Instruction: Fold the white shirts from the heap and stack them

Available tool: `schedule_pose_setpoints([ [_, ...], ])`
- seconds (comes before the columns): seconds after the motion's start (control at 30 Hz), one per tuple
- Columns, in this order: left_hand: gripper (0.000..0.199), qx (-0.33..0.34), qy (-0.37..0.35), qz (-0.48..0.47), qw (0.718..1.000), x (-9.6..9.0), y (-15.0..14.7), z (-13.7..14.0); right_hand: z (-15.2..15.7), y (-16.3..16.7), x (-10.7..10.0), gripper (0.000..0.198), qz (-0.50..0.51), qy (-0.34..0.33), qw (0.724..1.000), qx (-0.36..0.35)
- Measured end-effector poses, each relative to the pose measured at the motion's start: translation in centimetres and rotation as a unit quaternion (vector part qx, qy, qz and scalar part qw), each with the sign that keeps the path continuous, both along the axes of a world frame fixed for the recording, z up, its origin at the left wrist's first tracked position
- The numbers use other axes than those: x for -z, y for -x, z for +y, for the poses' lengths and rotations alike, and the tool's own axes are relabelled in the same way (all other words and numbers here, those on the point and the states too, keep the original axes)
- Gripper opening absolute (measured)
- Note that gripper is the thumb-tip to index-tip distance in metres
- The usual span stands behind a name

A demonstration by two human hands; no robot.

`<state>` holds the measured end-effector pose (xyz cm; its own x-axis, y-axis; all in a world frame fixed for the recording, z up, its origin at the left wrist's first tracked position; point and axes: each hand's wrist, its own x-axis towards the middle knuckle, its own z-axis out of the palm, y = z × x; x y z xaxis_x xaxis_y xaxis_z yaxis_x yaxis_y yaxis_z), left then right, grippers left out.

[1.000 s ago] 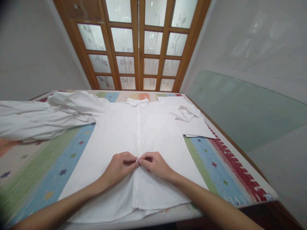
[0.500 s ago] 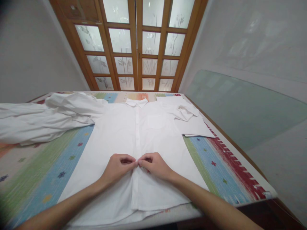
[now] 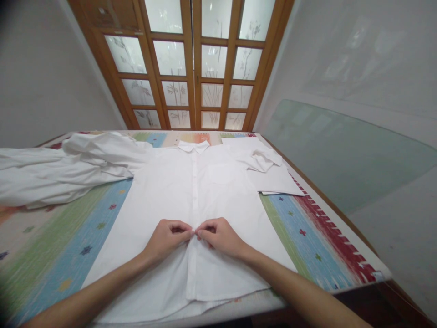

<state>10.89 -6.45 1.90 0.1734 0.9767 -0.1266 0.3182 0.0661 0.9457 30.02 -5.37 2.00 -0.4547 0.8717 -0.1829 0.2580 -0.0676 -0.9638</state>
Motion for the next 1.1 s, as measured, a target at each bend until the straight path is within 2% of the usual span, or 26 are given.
schedule_pose_setpoints([
  [0.37,0.013,-0.013,-0.033,-0.026,0.999,-0.1,-0.4,-0.6,-0.1,0.6,0.0,0.021,-0.053,-0.017,0.998,0.025],
  [0.5,0.014,-0.01,-0.042,-0.066,0.997,0.0,-0.4,-0.7,0.0,0.9,-0.1,0.02,-0.06,0.006,0.997,0.047],
  [0.63,0.018,0.001,-0.054,-0.055,0.997,0.1,-0.5,-0.9,0.2,1.0,-0.2,0.017,-0.05,0.023,0.997,0.047],
  [0.73,0.017,0.018,-0.095,-0.022,0.995,0.2,-0.6,-1.2,0.3,1.0,-0.1,0.016,-0.046,0.026,0.998,0.043],
  [0.8,0.017,0.028,-0.141,0.031,0.989,0.3,-0.7,-1.5,0.4,1.1,-0.2,0.017,-0.046,0.027,0.998,0.042],
  [0.97,0.017,0.037,-0.278,0.176,0.944,1.1,-1.1,-2.0,0.4,1.3,-0.9,0.022,-0.053,0.039,0.997,0.037],
  [1.1,0.021,0.038,-0.269,0.18,0.945,1.1,-1.1,-2.0,0.4,1.3,-1.0,0.022,-0.059,0.027,0.997,0.038],
])
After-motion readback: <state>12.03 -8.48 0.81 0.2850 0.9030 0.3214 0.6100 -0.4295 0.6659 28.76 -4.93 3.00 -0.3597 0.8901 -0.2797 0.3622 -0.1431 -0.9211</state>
